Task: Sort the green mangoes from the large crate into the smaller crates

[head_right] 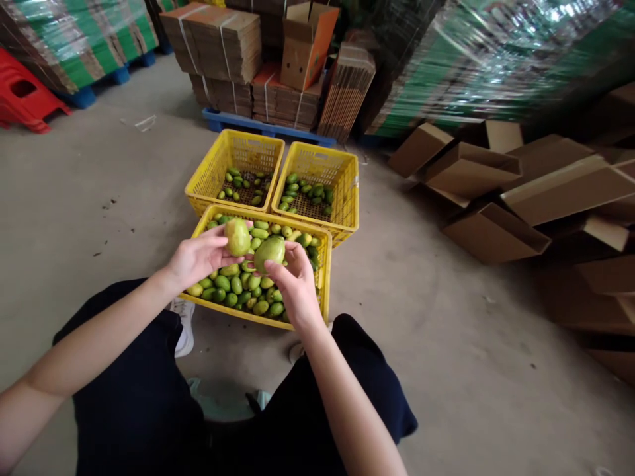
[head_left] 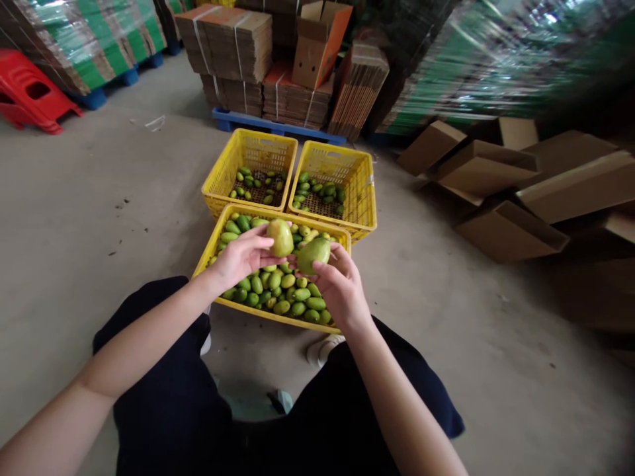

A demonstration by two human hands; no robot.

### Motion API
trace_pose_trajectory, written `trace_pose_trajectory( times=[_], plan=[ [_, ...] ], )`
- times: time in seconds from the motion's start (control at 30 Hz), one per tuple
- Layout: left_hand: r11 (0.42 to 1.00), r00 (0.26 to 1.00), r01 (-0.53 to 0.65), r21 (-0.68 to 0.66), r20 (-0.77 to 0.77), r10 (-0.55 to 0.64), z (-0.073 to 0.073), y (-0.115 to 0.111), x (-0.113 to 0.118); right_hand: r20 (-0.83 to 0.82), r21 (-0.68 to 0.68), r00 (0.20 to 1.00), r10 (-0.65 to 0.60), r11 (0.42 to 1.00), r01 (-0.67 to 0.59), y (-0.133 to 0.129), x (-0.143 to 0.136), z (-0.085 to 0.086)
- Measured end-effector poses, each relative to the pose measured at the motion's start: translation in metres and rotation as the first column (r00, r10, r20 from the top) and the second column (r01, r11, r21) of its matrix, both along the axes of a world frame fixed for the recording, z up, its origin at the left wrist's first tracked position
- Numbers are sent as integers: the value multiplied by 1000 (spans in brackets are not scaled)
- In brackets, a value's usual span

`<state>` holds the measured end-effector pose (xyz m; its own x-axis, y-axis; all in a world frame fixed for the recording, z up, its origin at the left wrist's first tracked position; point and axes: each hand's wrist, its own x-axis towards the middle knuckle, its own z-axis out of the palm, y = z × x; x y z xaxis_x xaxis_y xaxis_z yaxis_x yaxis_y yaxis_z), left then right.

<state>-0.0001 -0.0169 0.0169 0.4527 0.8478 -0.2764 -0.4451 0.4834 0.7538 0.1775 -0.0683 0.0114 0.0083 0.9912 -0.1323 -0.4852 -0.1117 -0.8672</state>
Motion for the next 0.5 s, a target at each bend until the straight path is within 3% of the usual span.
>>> trace_pose_trajectory(
  times=[0.07, 0.17, 0.4, 0.5],
  plan=[
    [990, 996, 40, -132, 83, -29, -3, 4, -1, -88, -77, 996, 34, 996, -41, 2, 2, -1],
    [972, 990, 15, -235, 138, 18, -7, 5, 2, -165, -175, 986, 37, 982, -66, 5, 2, -4],
    [934, 981, -98, -345, 125, 149, -11, 5, 13, -209, -268, 975, -70, 963, 12, 13, -1, -15],
    [936, 989, -92, -340, 76, 125, -16, 9, 14, -190, -281, 975, -120, 958, 63, 17, -2, -20]
  ],
)
